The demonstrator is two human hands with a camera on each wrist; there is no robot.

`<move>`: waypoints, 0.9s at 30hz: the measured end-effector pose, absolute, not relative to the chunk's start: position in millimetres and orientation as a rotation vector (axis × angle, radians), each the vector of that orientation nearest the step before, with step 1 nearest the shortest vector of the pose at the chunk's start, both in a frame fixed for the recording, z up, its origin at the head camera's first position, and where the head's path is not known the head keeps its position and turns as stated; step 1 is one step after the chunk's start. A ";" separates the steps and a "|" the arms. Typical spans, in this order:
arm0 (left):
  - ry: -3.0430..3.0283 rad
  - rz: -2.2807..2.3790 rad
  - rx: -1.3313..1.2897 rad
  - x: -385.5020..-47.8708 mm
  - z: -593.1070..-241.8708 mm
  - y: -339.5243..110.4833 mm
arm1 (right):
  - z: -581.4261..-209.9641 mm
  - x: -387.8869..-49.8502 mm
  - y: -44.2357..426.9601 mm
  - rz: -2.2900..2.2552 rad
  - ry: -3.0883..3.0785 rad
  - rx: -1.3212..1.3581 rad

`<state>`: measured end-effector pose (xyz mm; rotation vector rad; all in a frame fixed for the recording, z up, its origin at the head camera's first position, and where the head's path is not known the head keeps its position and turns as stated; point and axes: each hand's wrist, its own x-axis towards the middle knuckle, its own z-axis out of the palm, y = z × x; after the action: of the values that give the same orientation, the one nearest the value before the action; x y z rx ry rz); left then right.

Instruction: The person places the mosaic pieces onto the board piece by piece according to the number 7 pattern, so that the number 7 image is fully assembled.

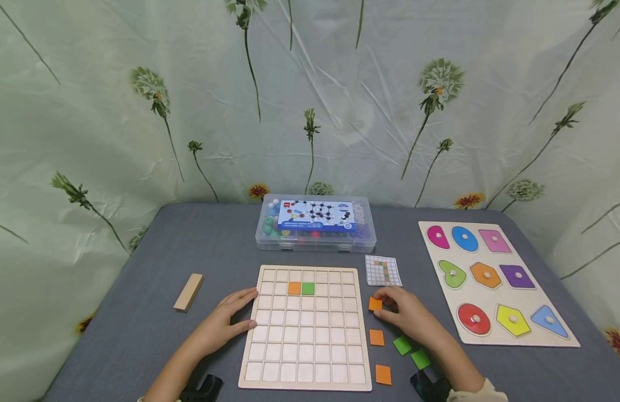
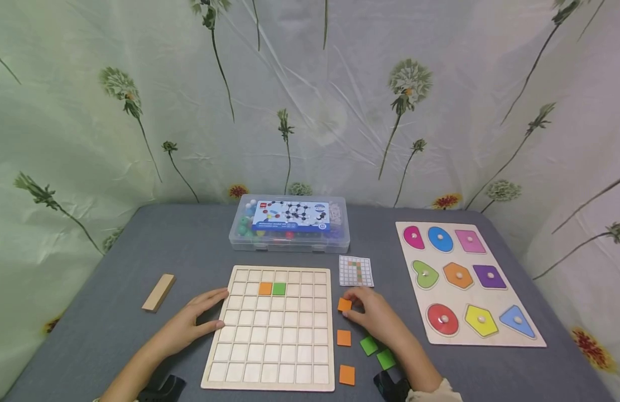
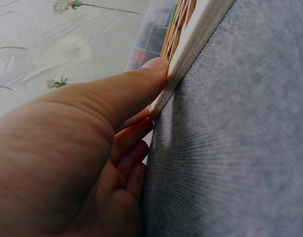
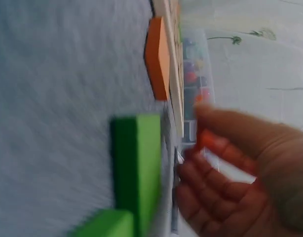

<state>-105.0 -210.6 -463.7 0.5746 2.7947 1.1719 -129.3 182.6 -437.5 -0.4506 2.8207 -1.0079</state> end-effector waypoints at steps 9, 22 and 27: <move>2.790 1.166 0.565 -104.0 -463.1 -211.9 | -414.8 -142.7 148.6 -1.306 2.821 -0.648; 2.803 1.161 0.573 -104.6 -463.5 -211.2 | -425.2 -162.3 91.8 -1.554 2.659 -0.681; 2.804 1.166 0.579 -105.2 -463.7 -210.7 | -442.0 -165.7 90.0 -1.406 2.691 -0.644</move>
<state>-105.2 -210.7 -463.7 0.5788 2.8038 1.1663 -165.7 90.0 -442.0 -0.6439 2.6909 -1.4059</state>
